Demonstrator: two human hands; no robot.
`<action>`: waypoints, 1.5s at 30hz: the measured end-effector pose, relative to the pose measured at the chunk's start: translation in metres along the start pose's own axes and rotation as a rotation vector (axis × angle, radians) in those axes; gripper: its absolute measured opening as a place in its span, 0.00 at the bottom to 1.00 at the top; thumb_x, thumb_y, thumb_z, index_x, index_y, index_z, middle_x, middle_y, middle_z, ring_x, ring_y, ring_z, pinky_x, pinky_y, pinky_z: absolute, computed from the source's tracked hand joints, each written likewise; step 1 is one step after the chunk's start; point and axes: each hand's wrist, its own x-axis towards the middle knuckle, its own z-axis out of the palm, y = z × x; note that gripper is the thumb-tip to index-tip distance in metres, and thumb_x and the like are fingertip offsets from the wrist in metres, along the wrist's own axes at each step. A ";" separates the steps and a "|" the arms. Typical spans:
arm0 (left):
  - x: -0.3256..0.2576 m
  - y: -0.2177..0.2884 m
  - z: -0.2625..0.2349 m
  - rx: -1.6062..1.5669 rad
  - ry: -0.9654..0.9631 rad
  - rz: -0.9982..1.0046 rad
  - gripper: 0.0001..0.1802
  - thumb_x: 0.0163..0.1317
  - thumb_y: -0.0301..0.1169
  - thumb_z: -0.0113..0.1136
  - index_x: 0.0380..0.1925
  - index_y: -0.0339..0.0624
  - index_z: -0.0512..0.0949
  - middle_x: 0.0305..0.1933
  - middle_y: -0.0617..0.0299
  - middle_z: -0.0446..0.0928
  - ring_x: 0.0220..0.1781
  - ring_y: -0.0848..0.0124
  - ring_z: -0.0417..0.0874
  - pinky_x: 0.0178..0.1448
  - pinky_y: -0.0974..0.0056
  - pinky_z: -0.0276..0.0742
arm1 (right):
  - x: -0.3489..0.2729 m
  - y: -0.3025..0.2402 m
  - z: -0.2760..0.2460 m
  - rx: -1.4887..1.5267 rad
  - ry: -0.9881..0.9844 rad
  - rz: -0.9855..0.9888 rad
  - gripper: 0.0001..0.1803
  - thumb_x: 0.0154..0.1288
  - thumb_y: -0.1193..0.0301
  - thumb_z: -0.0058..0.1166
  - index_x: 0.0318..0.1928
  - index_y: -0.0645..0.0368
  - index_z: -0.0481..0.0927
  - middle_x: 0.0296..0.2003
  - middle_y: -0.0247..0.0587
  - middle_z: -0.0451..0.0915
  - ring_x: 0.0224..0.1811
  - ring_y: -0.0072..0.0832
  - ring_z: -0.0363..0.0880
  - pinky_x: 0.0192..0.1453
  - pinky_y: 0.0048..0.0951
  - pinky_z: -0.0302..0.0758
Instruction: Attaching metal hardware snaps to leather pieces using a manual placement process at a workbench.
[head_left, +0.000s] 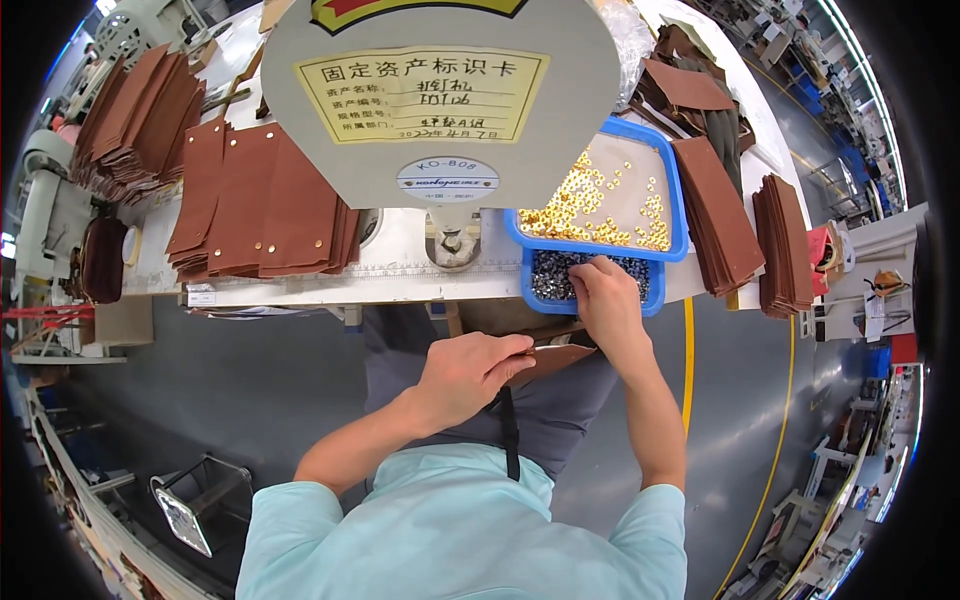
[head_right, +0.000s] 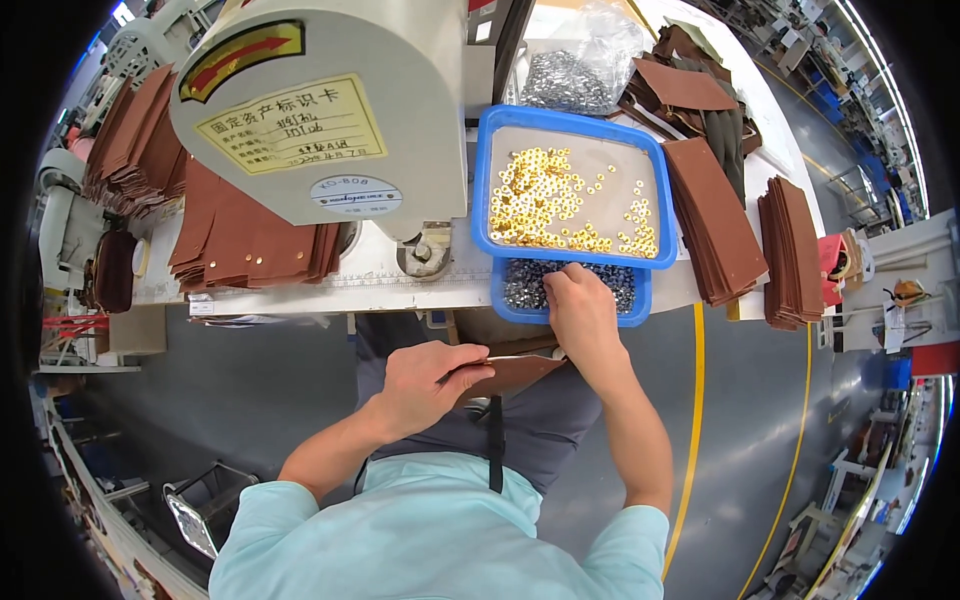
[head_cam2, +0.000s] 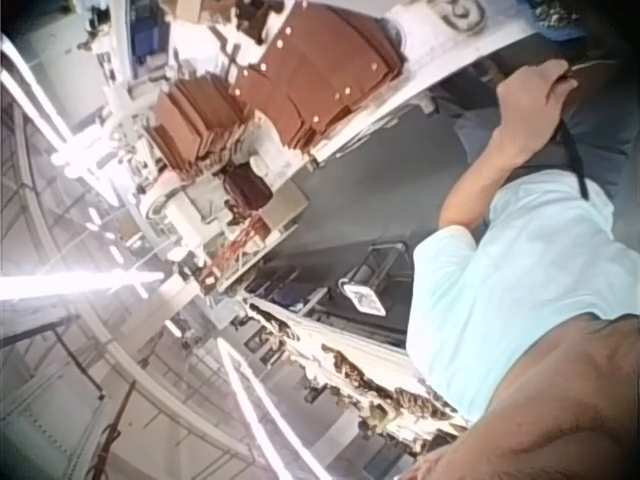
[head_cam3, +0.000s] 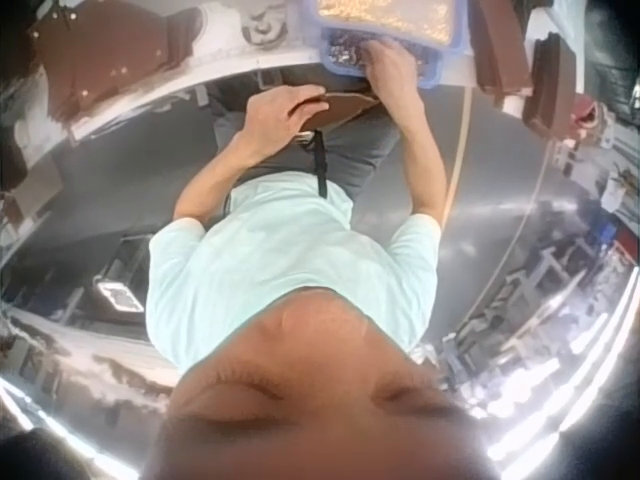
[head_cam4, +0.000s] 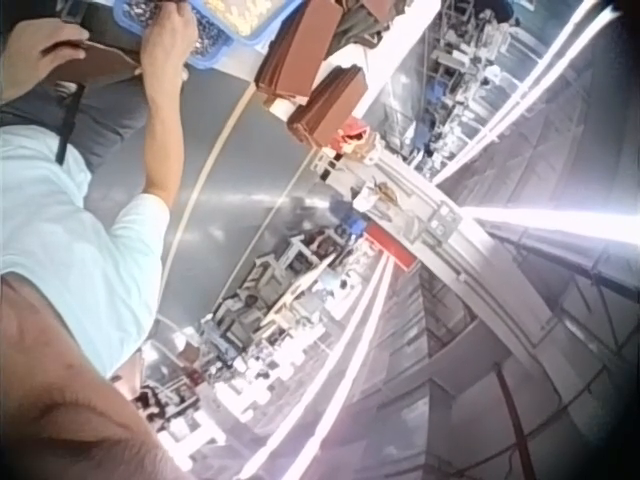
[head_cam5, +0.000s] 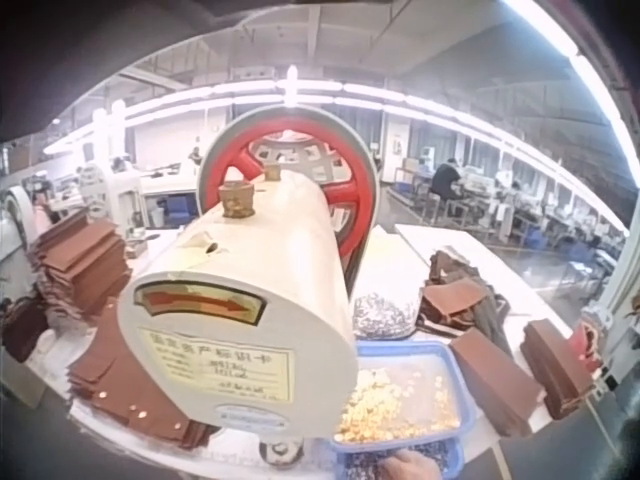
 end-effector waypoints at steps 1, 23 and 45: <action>-0.001 -0.002 -0.001 0.019 0.034 0.071 0.10 0.58 0.29 0.75 0.40 0.42 0.86 0.37 0.60 0.88 0.32 0.63 0.88 0.36 0.63 0.83 | 0.000 0.001 0.000 0.004 0.014 -0.012 0.05 0.62 0.76 0.66 0.39 0.62 0.88 0.33 0.46 0.83 0.37 0.48 0.84 0.42 0.44 0.81; -0.003 -0.011 0.001 -0.105 0.092 0.334 0.17 0.42 0.20 0.77 0.33 0.43 0.83 0.36 0.61 0.86 0.30 0.65 0.87 0.31 0.65 0.83 | -0.002 -0.006 -0.008 0.014 0.080 -0.029 0.02 0.62 0.73 0.67 0.36 0.56 0.87 0.32 0.39 0.82 0.34 0.39 0.85 0.37 0.39 0.80; -0.002 -0.010 -0.001 -0.099 0.044 0.321 0.14 0.47 0.22 0.76 0.36 0.45 0.86 0.36 0.66 0.86 0.30 0.68 0.86 0.31 0.66 0.81 | -0.019 -0.019 -0.033 0.500 0.129 0.291 0.09 0.64 0.80 0.66 0.45 0.60 0.89 0.35 0.41 0.88 0.29 0.24 0.84 0.34 0.25 0.79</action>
